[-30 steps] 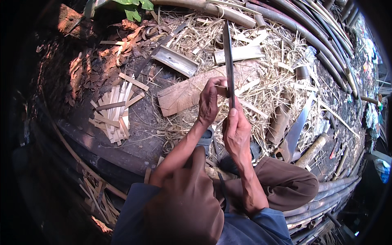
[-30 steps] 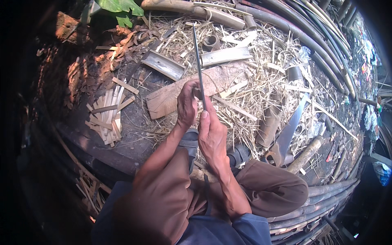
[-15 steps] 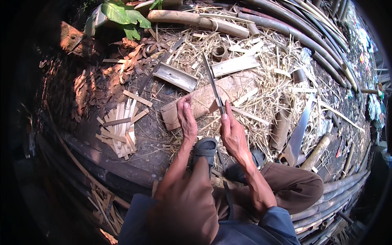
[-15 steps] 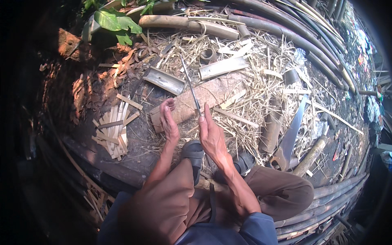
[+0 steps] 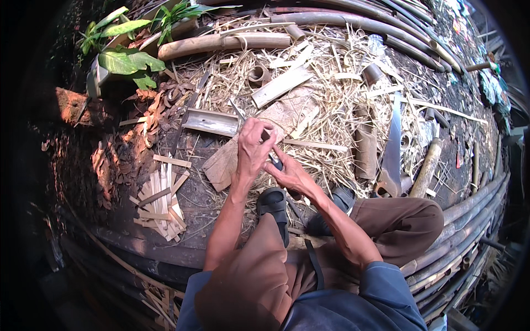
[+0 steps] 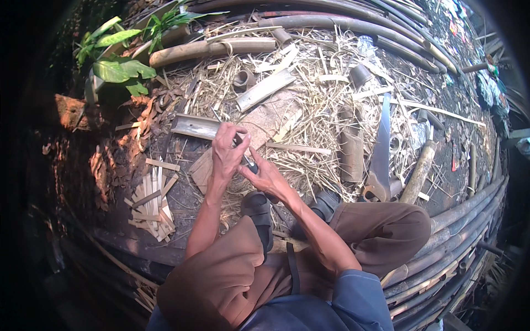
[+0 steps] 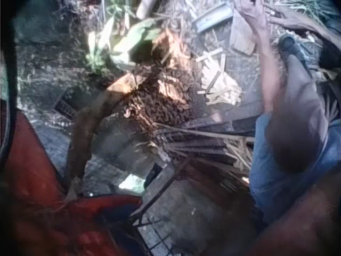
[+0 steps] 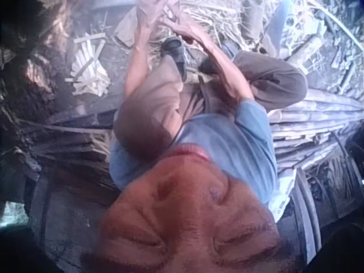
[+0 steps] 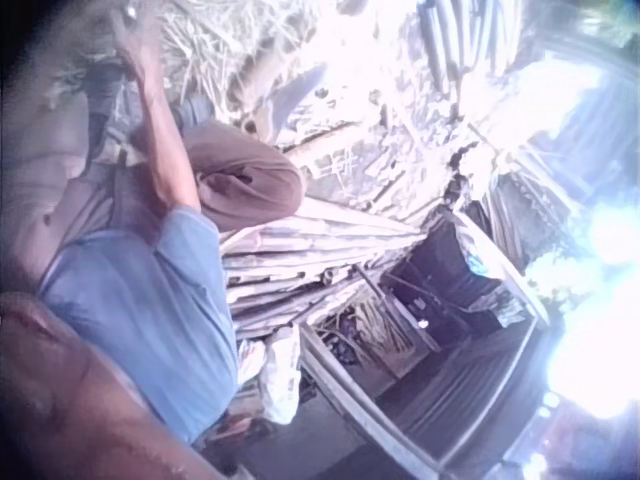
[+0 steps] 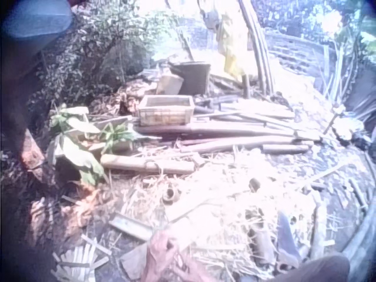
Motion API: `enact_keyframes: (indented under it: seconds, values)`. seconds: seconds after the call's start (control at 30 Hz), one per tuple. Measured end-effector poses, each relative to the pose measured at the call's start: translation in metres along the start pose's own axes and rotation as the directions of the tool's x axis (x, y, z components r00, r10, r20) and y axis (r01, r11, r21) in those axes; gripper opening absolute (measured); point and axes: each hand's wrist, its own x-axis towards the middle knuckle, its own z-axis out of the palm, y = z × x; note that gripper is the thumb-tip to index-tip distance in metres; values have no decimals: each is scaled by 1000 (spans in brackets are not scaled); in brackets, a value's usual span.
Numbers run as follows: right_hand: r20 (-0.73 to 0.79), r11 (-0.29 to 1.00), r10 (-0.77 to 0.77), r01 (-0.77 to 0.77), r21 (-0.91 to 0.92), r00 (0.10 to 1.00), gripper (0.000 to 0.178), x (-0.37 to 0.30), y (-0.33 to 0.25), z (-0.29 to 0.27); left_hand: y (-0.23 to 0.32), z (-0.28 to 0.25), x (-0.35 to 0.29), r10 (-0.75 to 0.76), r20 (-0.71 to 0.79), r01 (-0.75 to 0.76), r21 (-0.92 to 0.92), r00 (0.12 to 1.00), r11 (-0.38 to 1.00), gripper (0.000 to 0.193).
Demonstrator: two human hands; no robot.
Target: The person sits on the ground and uses a knife to split a bamboo tube into thin strips. They hold the bamboo with one hand and repeatedly strike the knife with the other to drive it through the material, then separate the resulting strips.
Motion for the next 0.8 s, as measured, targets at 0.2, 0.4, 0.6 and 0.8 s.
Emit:
enact_keyframes:
  seconds: [0.2, 0.4, 0.6, 0.8]
  values:
    - [8, 990, 136, -135, -43, 991, 50, 6, -4, -15, 9, 3, 18, -51, -88, 50, -16, 995, 999, 37]
    - [-116, 998, -25, 18, -63, 993, 32, 17, 22, -12, 14, 15, 22, -64, -231, 86, 86, 971, 993, 24]
    - [-128, 992, -35, 19, -123, 991, 36, 16, 23, -9, 4, 20, 25, -242, -170, 233, -70, 955, 970, 29]
    - [-111, 960, -35, 2, -278, 993, 39, 16, 12, 2, 1, 9, 17, -322, -183, 302, -131, 929, 944, 25]
